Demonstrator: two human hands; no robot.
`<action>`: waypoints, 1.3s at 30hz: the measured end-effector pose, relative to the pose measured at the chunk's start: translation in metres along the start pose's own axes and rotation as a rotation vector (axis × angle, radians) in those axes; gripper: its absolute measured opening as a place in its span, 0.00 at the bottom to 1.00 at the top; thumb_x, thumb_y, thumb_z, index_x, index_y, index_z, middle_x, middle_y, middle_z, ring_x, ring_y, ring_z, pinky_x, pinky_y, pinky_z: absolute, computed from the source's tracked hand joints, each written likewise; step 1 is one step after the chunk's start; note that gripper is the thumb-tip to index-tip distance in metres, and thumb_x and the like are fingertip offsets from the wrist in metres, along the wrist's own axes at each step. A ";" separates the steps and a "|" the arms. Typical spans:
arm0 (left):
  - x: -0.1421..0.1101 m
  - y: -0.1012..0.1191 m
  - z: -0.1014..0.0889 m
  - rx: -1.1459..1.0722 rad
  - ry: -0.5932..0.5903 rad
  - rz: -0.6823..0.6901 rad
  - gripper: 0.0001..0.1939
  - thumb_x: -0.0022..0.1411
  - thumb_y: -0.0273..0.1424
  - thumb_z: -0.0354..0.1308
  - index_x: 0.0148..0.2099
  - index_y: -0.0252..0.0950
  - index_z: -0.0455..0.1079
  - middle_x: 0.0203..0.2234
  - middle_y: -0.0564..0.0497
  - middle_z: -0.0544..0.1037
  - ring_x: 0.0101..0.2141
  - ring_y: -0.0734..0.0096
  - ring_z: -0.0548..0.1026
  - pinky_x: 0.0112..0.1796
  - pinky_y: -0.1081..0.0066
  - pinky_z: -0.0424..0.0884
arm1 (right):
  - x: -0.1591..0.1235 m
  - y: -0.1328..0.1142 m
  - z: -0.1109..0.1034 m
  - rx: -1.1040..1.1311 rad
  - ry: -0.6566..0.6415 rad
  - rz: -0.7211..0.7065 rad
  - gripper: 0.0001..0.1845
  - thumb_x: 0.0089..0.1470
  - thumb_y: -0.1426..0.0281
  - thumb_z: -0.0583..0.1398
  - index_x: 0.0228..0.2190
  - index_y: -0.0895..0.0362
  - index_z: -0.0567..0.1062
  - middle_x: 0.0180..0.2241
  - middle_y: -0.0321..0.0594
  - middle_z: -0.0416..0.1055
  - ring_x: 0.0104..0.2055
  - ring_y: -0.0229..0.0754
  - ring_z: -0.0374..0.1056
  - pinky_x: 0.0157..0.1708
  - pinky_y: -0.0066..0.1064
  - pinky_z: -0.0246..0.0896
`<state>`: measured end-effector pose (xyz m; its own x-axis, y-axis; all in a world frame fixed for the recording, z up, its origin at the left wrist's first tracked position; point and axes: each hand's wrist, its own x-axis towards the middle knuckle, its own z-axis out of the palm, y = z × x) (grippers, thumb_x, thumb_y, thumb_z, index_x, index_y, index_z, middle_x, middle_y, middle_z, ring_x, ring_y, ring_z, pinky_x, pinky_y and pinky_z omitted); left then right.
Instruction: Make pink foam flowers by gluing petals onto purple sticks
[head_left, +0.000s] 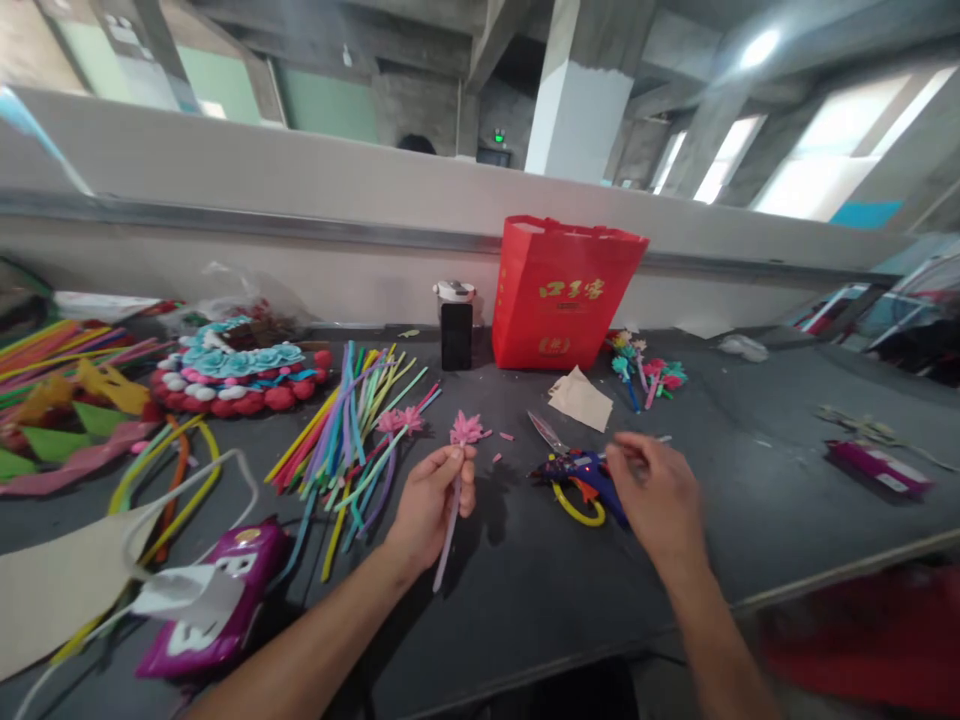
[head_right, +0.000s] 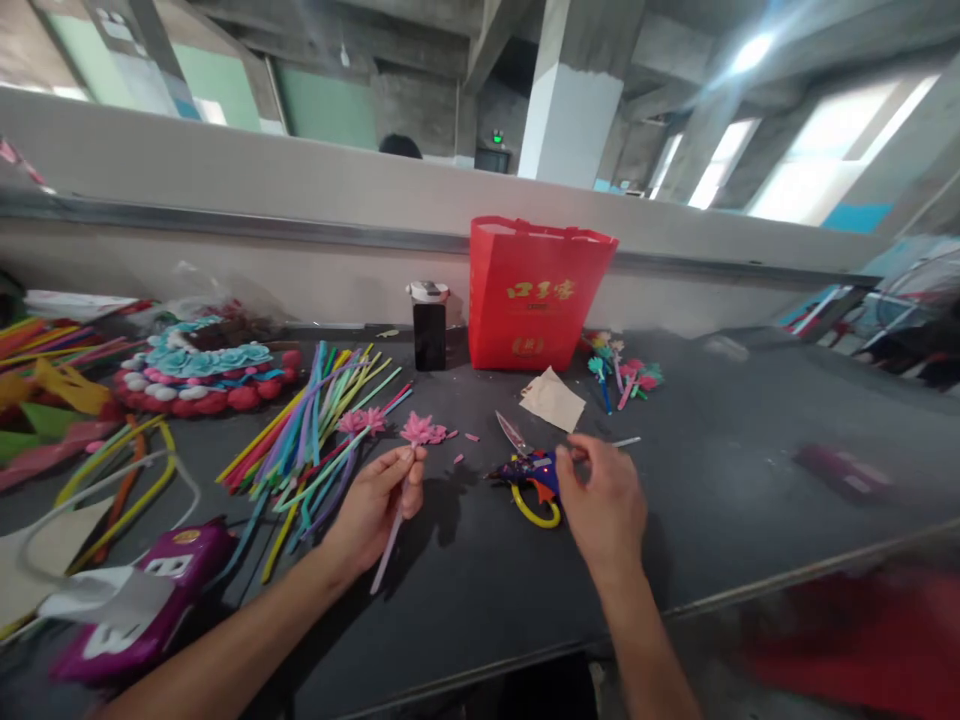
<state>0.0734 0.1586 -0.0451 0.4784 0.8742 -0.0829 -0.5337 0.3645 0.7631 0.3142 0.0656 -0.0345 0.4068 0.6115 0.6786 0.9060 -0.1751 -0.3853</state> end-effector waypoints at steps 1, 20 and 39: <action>-0.001 0.000 0.001 -0.009 -0.003 -0.010 0.14 0.54 0.34 0.66 0.38 0.30 0.70 0.20 0.58 0.69 0.14 0.82 0.63 0.16 0.78 0.58 | -0.011 0.012 0.001 -0.040 -0.083 0.018 0.16 0.57 0.59 0.58 0.37 0.58 0.77 0.32 0.45 0.76 0.34 0.48 0.70 0.39 0.42 0.64; -0.004 -0.002 -0.003 -0.077 0.006 -0.088 0.12 0.54 0.37 0.62 0.35 0.34 0.66 0.15 0.59 0.68 0.10 0.82 0.59 0.13 0.78 0.51 | -0.029 0.003 -0.032 1.092 -0.503 0.895 0.23 0.42 0.56 0.69 0.38 0.57 0.80 0.31 0.42 0.76 0.28 0.43 0.70 0.26 0.34 0.70; -0.003 -0.014 -0.004 -0.010 0.025 0.009 0.11 0.58 0.38 0.57 0.35 0.36 0.63 0.14 0.59 0.68 0.09 0.80 0.59 0.12 0.78 0.48 | -0.048 -0.058 0.013 0.733 -0.452 0.170 0.13 0.57 0.59 0.60 0.36 0.54 0.78 0.33 0.40 0.77 0.27 0.40 0.68 0.31 0.33 0.67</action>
<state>0.0772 0.1520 -0.0583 0.4559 0.8853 -0.0917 -0.5453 0.3593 0.7573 0.2403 0.0569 -0.0530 0.3033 0.8966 0.3228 0.4708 0.1535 -0.8688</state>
